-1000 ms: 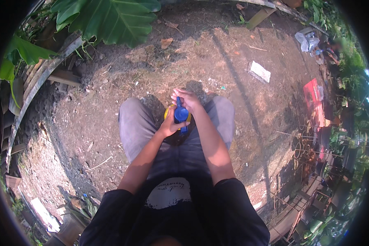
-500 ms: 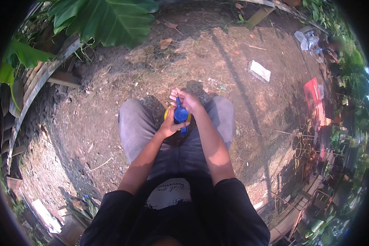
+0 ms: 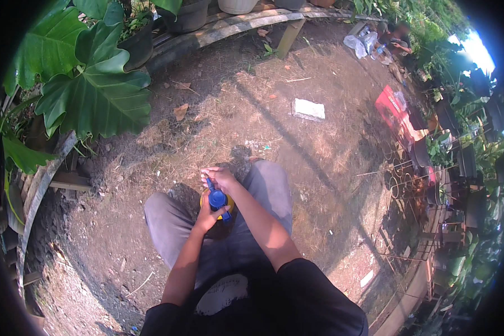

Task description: The person sits on the ground and assembles a yellow and blue garden sprayer. They insert the pump rod, attach the pump head, and tighten the cap to secure the assembly.

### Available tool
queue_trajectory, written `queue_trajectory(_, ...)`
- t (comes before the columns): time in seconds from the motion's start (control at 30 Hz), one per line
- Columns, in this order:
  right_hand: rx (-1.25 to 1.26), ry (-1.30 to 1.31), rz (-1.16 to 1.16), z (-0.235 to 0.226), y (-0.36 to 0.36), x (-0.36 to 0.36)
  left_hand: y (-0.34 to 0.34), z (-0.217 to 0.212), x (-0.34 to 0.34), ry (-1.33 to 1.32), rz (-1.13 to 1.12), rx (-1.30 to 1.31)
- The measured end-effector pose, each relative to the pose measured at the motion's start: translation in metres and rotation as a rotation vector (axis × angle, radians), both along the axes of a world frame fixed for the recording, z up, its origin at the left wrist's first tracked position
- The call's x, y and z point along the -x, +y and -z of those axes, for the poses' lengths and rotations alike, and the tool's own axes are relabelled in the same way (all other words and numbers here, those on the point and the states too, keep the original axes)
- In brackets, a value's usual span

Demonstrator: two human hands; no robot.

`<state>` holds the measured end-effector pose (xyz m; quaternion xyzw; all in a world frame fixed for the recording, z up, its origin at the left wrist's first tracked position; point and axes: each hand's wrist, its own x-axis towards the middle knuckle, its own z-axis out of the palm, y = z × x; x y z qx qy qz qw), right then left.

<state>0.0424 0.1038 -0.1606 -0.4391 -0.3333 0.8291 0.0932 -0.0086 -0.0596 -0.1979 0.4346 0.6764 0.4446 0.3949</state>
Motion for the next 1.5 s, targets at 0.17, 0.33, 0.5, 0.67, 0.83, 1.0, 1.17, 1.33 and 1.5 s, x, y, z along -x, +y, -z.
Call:
queue_trajectory(0.17, -0.01, 0.011, 0.047, -0.011, -0.006, 0.007, -0.003, -0.001, 0.006, 0.014, -0.01, -0.017)
queue_trajectory(0.33, -0.088, 0.071, 0.185, 0.015, 0.002, 0.005, 0.002, -0.011, 0.003, -0.046, 0.0, -0.014)
queue_trajectory(0.5, -0.147, 0.167, 0.462, 0.006, 0.005, 0.015, -0.002, 0.0, 0.007, 0.024, -0.03, -0.005)
queue_trajectory(0.67, -0.255, 0.353, 0.734, 0.013, 0.015, 0.0, 0.0, -0.006, 0.003, 0.039, -0.032, -0.005)
queue_trajectory(0.83, -0.251, 0.344, 0.766, 0.009, 0.009, -0.003, 0.0, 0.0, 0.004, -0.021, -0.024, -0.014)
queue_trajectory(1.0, -0.28, 0.308, 0.733, 0.013, 0.007, -0.005, 0.0, -0.004, 0.003, -0.033, -0.024, 0.008)
queue_trajectory(1.17, -0.359, 0.263, 0.744, 0.004, 0.006, -0.002, 0.001, -0.007, 0.004, -0.01, -0.018, 0.01)
queue_trajectory(1.33, -0.393, 0.081, 0.757, -0.007, 0.005, 0.0, 0.003, -0.008, 0.006, -0.115, 0.007, 0.066)
queue_trajectory(1.5, -0.385, 0.063, 0.788, -0.012, 0.004, 0.003, 0.0, -0.003, 0.004, 0.021, -0.027, -0.012)
